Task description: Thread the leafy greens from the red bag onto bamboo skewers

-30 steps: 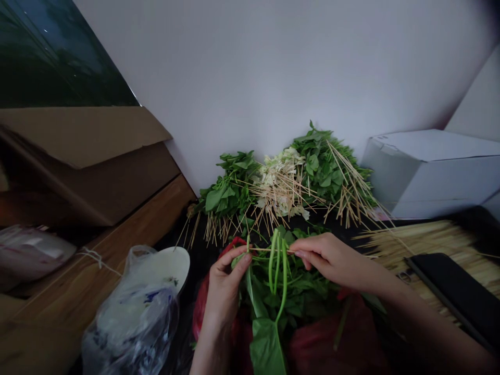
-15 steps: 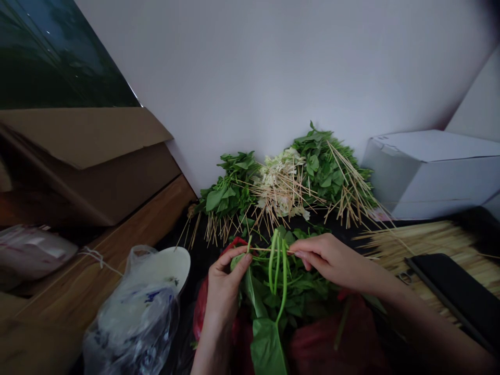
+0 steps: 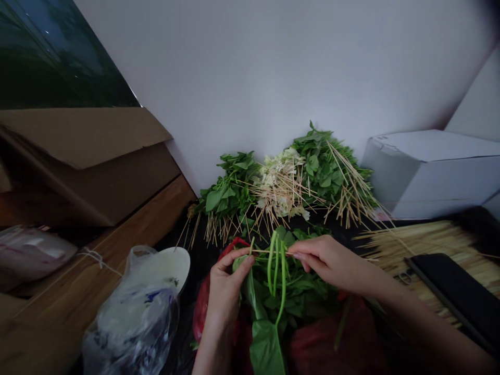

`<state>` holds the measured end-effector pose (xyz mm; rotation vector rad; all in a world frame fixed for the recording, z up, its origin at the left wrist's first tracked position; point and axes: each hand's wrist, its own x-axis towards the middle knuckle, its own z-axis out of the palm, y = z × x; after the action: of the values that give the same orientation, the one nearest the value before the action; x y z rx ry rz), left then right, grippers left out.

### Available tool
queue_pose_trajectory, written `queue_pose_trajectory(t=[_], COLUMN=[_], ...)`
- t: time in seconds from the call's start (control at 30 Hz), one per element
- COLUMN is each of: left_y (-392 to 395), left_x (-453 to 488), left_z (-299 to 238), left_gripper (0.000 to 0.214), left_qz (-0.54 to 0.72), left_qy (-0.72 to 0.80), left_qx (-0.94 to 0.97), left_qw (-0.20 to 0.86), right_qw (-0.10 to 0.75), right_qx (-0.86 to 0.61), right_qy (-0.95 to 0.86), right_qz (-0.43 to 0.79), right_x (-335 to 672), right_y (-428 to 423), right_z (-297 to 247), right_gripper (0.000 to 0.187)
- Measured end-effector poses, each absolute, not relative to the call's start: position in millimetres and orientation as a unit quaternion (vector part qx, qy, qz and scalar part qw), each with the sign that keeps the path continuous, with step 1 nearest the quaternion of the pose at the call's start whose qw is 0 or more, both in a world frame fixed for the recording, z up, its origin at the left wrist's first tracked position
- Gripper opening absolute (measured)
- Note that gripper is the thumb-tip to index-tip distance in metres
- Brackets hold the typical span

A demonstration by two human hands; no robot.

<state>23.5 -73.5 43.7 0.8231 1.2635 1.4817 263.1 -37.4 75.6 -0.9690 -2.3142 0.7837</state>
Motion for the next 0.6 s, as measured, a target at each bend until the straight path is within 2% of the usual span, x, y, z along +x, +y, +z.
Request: queue_pose_trajectory(t=[0.2, 0.4, 0.47, 0.6], left_y=[-72.8, -75.6, -78.3, -86.7], left_x=[23.1, 27.7, 29.4, 30.8], left_z=[40.3, 39.8, 43.3, 53.2], left_gripper=[0.032, 0.029, 0.035, 0.06], left_qz=[0.603, 0.566, 0.564, 0.535], left_qy=[0.489, 0.507, 0.491, 0.428], left_qx=[0.304, 0.366, 0.392, 0.473], left_qw=[0.552, 0.537, 0.535, 0.555], right_qw=[0.266, 0.273, 0.278, 0.307], right_qx=[-0.348, -0.33, -0.325, -0.318], right_qy=[-0.853, -0.849, -0.846, -0.837], right_qz=[0.283, 0.308, 0.319, 0.323], right_x=[257.7, 248.1, 248.6, 255.8], right_y=[-39.5, -42.6, -41.6, -36.6], right_z=[73.1, 71.6, 69.9, 69.1], right_gripper=[0.027, 0.027, 0.027, 0.026])
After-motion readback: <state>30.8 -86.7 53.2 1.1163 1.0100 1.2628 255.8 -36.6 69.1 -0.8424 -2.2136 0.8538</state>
